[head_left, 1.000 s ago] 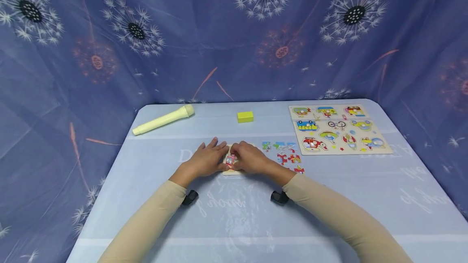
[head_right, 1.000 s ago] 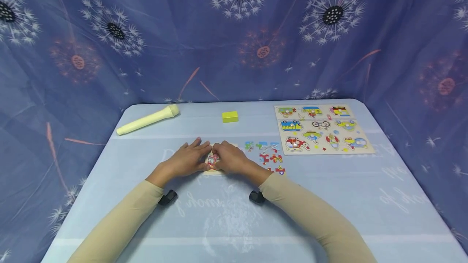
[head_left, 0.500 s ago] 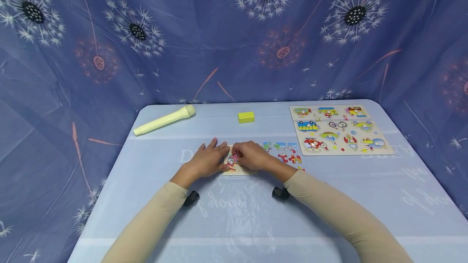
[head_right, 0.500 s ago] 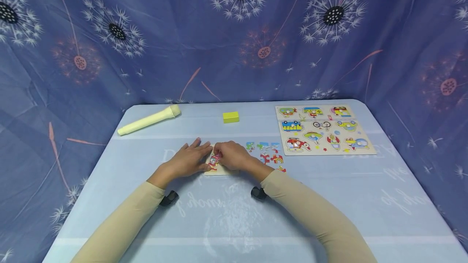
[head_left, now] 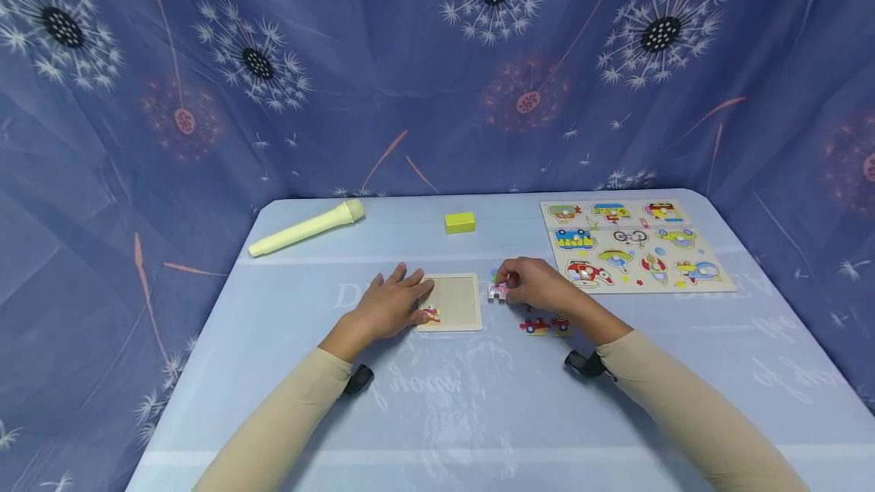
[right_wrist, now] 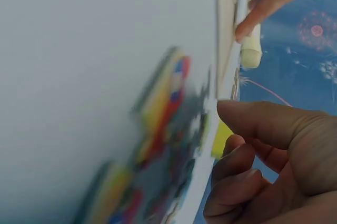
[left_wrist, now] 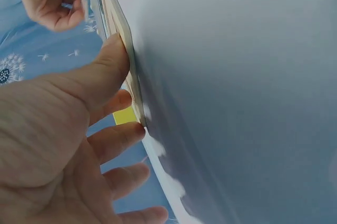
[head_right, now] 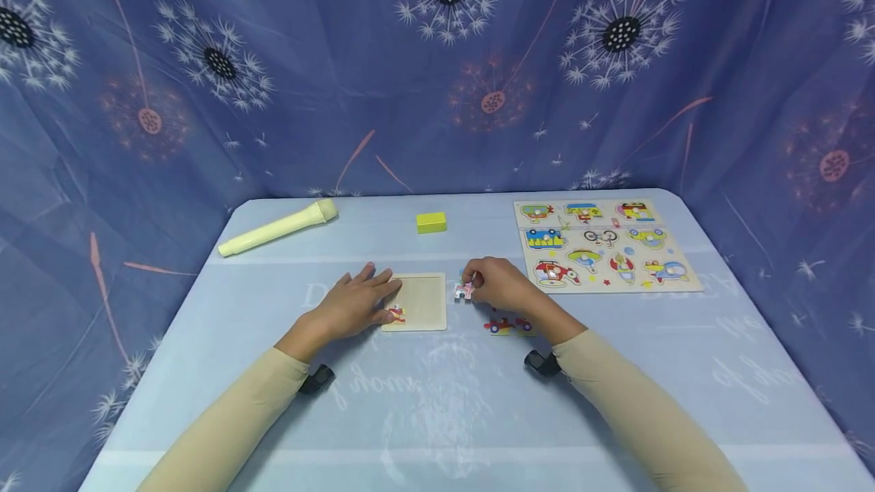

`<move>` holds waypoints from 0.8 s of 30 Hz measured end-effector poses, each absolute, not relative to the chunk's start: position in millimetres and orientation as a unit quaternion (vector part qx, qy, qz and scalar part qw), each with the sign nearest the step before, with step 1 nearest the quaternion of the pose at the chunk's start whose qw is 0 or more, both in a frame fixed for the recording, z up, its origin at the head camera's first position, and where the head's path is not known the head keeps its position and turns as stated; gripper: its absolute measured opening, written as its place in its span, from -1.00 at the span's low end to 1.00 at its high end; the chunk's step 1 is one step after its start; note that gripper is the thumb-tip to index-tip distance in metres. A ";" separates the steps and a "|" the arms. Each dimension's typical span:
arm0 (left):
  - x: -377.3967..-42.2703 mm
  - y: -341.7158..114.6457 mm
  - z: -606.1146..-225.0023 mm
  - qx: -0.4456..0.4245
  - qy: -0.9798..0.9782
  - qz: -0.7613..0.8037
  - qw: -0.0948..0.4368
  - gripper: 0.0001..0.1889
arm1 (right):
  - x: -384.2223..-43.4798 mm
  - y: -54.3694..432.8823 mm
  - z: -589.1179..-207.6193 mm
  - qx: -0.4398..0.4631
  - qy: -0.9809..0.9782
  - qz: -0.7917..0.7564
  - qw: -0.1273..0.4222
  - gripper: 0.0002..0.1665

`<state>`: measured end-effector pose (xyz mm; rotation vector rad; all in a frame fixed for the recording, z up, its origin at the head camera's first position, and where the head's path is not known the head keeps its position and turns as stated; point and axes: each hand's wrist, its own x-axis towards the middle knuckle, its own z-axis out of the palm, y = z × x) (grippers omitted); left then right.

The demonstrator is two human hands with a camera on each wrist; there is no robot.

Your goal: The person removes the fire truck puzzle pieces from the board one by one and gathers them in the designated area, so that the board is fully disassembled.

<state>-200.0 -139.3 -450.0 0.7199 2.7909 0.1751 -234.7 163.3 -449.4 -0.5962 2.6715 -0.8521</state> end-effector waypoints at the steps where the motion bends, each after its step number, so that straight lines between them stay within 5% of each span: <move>1: -199.4 -139.2 -449.6 0.249 0.959 0.056 0.124 -0.29 | -233.9 166.9 -450.9 -0.206 0.923 -0.289 0.147 -0.73; 15: -197.0 -139.1 -449.4 0.246 0.960 0.066 0.119 -0.30 | -229.5 173.7 -444.5 -0.180 0.910 -0.327 0.180 -0.72; 24: -200.0 -140.2 -448.2 0.263 0.955 0.057 0.124 -0.33 | -221.7 120.0 -450.8 -0.270 0.894 -0.317 0.163 -0.55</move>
